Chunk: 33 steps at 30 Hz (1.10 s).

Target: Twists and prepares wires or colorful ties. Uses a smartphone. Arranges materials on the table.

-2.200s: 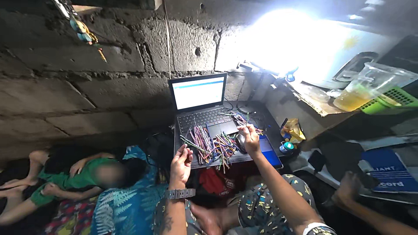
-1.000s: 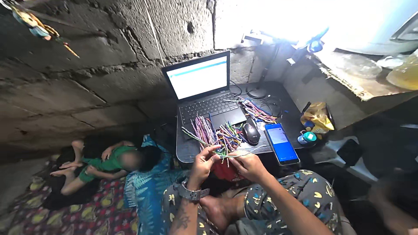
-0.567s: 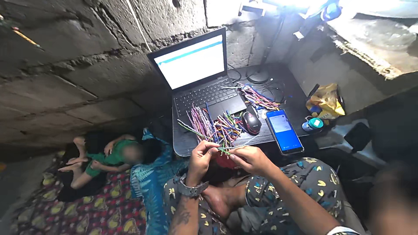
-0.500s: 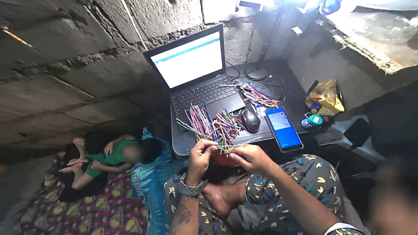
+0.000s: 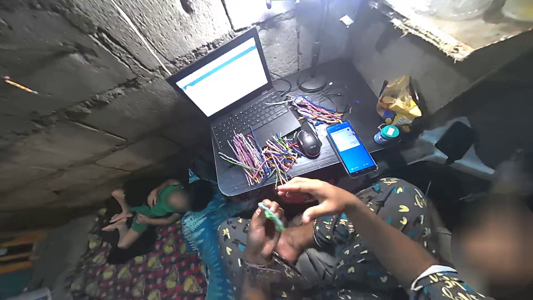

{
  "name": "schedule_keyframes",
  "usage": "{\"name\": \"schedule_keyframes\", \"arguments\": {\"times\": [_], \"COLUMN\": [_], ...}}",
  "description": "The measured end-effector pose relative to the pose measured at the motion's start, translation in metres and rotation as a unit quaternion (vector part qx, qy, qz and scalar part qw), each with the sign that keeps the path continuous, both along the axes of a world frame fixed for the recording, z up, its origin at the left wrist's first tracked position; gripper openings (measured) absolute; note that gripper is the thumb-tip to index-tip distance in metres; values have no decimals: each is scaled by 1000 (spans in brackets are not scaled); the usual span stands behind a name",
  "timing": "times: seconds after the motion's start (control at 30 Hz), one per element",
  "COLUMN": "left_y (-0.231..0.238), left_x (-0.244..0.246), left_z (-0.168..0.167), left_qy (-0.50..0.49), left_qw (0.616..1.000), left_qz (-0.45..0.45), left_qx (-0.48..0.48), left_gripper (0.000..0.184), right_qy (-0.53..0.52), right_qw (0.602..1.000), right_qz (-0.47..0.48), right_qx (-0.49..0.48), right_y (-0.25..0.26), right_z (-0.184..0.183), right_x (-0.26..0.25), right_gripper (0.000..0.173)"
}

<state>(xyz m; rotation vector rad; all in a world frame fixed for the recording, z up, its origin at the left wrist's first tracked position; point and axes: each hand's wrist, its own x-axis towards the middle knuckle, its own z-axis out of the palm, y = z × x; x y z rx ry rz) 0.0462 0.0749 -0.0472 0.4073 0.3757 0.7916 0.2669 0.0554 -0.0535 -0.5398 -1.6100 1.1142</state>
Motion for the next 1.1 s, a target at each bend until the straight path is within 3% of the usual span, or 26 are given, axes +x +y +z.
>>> {"name": "schedule_keyframes", "arguments": {"times": [0.13,0.23,0.33,0.47,0.57,0.63,0.73,0.8,0.87,0.93,1.0,1.1], "left_y": [-24,-34,-37,-43,-47,-49,-48,-44,-44,-46,-47,-48], "left_x": [3,1,-2,2,12,19,19,15,13,10,6,2], "left_z": [-3,-2,1,2,1,1,-2,-2,1,4,7,8], "left_qy": [71,88,56,86,165,266,392,431,416,368,324,302], "left_qw": [994,988,983,984,985,954,839,784,809,865,905,925], "left_qz": [-83,-129,-170,-140,-52,56,169,186,170,142,121,106], "left_qx": [-10,-16,-43,-68,16,127,337,406,379,311,246,204], "left_gripper": [24,20,18,13,12,11,8,9,11,13,17,18], "right_qy": [-34,-29,-48,-57,-52,-44,-26,-24,-46,-101,-188,-262], "right_qw": [998,996,992,988,990,992,986,986,991,984,950,848], "right_qz": [-7,19,21,3,-52,-98,-162,-165,-128,-147,-249,-460], "right_qx": [54,78,112,140,122,65,-2,-13,-9,-3,-18,-5], "right_y": [-2,-3,-4,-5,-9,-13,-17,-18,-15,-10,-2,26], "right_z": [-4,-3,-1,-1,2,3,5,6,7,10,10,-7], "right_x": [-18,-16,-16,-13,-14,-18,-29,-33,-24,-8,9,27], "right_gripper": [44,22,17,10,11,17,19,19,23,34,37,35]}}
